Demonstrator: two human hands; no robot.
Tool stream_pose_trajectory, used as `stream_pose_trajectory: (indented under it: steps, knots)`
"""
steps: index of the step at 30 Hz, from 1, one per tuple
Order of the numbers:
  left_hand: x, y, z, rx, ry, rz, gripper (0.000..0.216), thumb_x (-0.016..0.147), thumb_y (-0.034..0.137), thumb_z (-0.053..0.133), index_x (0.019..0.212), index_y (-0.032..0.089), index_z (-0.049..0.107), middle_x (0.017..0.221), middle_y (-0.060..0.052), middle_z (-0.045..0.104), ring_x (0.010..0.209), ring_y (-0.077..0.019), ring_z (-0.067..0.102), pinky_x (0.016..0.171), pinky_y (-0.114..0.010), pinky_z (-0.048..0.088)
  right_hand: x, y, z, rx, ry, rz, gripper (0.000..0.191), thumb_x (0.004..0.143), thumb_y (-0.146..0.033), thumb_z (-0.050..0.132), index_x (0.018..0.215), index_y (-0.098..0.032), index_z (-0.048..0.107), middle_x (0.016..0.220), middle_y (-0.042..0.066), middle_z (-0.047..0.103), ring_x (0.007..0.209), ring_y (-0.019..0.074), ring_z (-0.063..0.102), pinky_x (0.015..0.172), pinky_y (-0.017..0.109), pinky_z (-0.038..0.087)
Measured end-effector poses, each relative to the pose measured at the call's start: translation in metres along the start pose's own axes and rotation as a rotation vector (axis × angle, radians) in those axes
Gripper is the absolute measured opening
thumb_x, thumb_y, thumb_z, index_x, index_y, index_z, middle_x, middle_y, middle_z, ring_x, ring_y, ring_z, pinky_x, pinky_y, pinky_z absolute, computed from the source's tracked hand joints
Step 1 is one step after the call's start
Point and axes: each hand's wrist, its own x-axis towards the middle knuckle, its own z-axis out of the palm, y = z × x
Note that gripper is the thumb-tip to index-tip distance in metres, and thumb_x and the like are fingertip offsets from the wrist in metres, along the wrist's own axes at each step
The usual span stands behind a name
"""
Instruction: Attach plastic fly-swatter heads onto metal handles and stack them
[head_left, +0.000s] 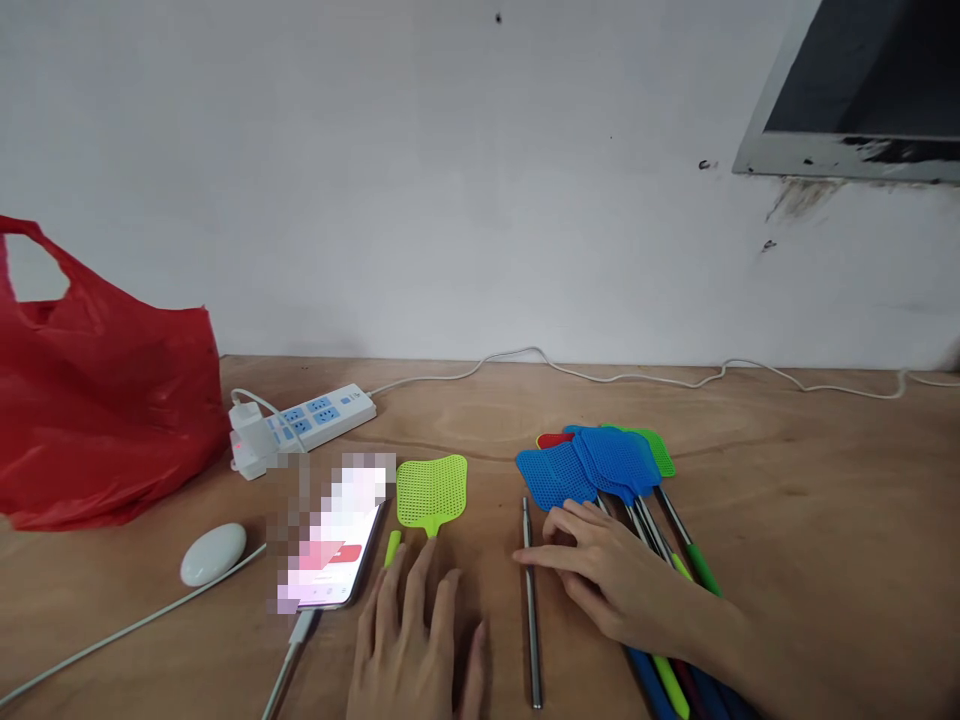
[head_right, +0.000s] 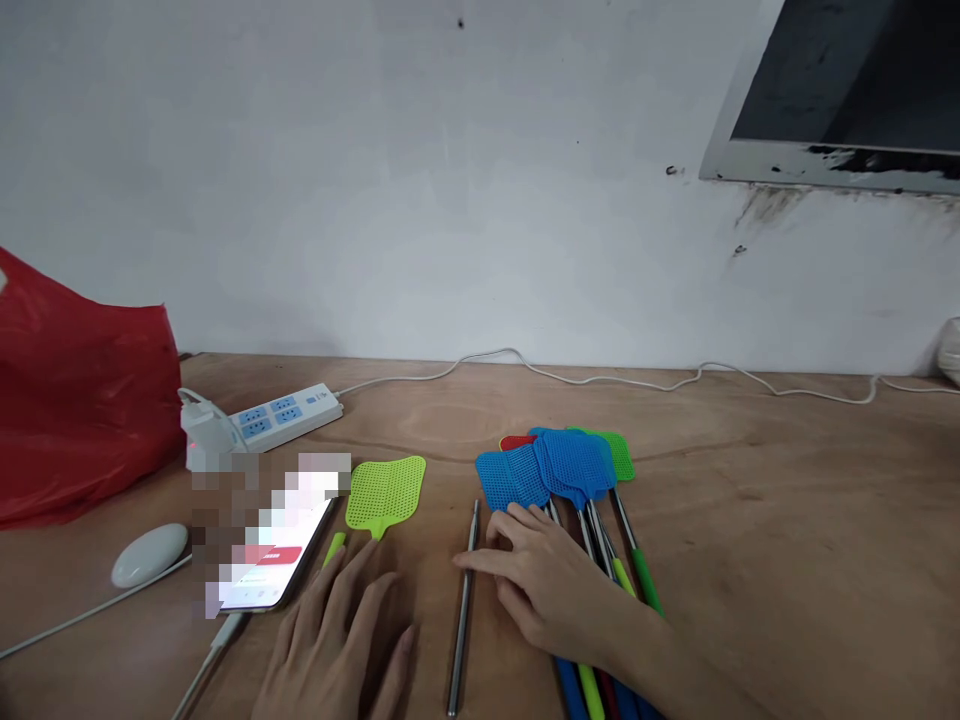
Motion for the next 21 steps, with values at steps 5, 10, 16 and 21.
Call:
stream_pose_trajectory:
  steps: [5, 10, 16, 21]
  knots:
    - [0.0006, -0.0008, -0.0032, -0.046, -0.055, -0.010, 0.028, 0.089, 0.031, 0.058, 0.116, 0.022, 0.060, 0.125, -0.014, 0.064, 0.111, -0.0353, 0.062, 0.082, -0.050, 0.055, 0.0005, 0.0010, 0.0005, 0.053, 0.026, 0.020, 0.039, 0.084, -0.001, 0.051, 0.109, -0.025, 0.069, 0.098, 0.004, 0.063, 0.090, 0.0211, 0.056, 0.083, 0.038, 0.043]
    - [-0.0012, -0.0020, -0.0018, -0.048, -0.047, -0.025, 0.029, 0.089, 0.032, 0.058, 0.116, 0.023, 0.060, 0.134, -0.015, 0.060, 0.120, -0.0377, 0.058, 0.085, -0.051, 0.057, 0.0020, 0.0002, 0.0021, 0.051, 0.044, 0.033, 0.020, 0.090, -0.007, 0.052, 0.095, -0.021, 0.066, 0.092, 0.004, 0.063, 0.088, 0.0212, 0.054, 0.081, 0.038, 0.041]
    - [0.0021, 0.0017, -0.0050, -0.344, -0.072, -0.058, 0.026, 0.095, 0.013, 0.044, 0.115, 0.024, 0.057, 0.113, -0.008, 0.066, 0.101, -0.0232, 0.068, 0.077, -0.030, 0.060, 0.0021, -0.0021, 0.0014, 0.029, 0.034, 0.049, 0.017, 0.095, -0.015, 0.050, 0.090, -0.020, 0.065, 0.090, 0.004, 0.061, 0.085, 0.0201, 0.054, 0.079, 0.038, 0.041]
    - [0.0054, 0.0056, -0.0056, -0.572, -0.062, -0.077, 0.033, 0.092, 0.005, 0.040, 0.113, 0.025, 0.056, 0.104, -0.005, 0.067, 0.089, -0.0184, 0.069, 0.075, -0.025, 0.058, 0.0014, 0.0036, 0.0042, 0.037, 0.031, 0.050, 0.020, 0.098, -0.019, 0.049, 0.091, -0.021, 0.067, 0.093, 0.004, 0.062, 0.087, 0.0196, 0.055, 0.080, 0.038, 0.040]
